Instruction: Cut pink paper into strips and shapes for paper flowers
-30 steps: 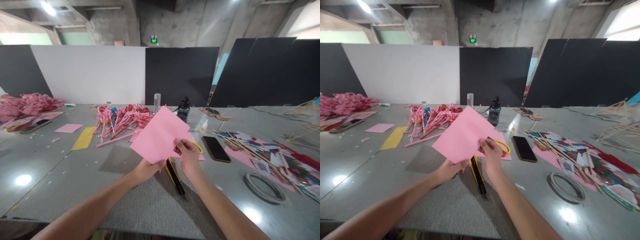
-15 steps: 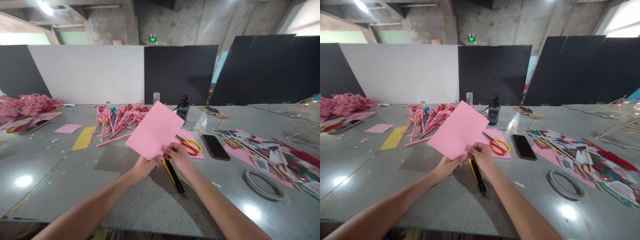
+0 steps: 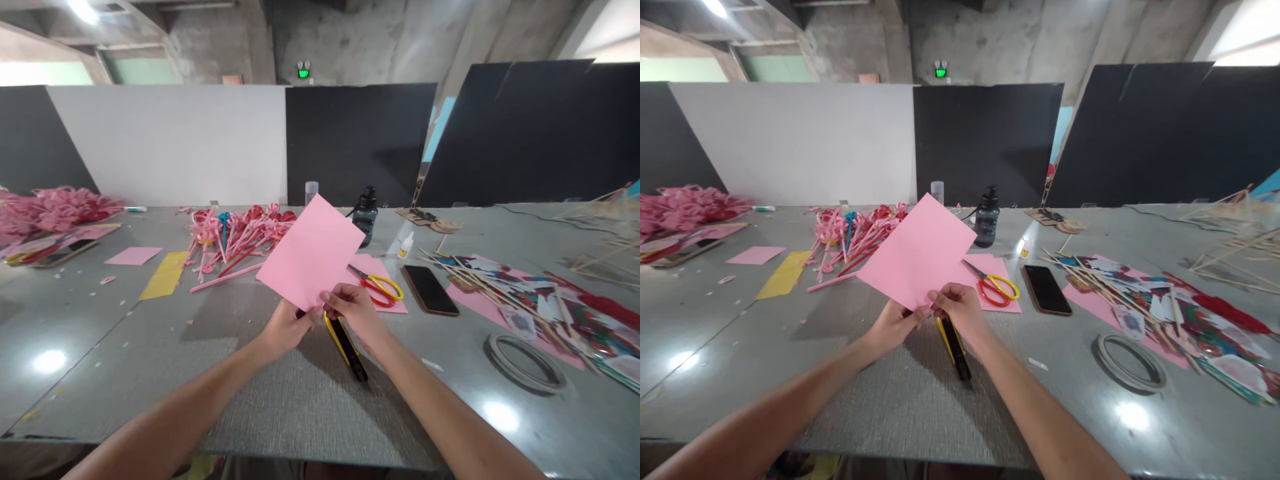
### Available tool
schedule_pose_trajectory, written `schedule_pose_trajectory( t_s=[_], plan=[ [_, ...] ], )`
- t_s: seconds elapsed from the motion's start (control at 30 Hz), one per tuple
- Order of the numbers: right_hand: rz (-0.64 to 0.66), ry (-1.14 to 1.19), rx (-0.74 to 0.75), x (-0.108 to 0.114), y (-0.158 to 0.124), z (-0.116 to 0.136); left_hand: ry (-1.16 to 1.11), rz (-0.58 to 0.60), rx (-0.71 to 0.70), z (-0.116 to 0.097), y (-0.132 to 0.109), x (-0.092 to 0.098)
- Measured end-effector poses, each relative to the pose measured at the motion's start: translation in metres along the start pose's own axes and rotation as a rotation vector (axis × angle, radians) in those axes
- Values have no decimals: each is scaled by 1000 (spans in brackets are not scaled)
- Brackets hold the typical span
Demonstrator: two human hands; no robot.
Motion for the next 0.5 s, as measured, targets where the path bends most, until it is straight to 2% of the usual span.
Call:
schedule_pose_trajectory(
  t_s=[0.27,0.37,0.5],
  plan=[
    [-62,-35,50,1,1,-1,67,-6,71,-2,-1,2],
    [-77,-42,67,2,1,-2,114,-27,50,-2,0,5],
    [-58,-41,59,2,1,-3,141,5,-4,-3,0,6]
  ],
)
Point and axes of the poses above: each hand's wrist, its own y-axis towards the middle knuckle, its own x-axis out of the back of the hand, z = x × y, the point moved 1 cm from there along y, towards the middle knuckle, and after that the axes turned 9 degrees about x, right-handed, at the moved point
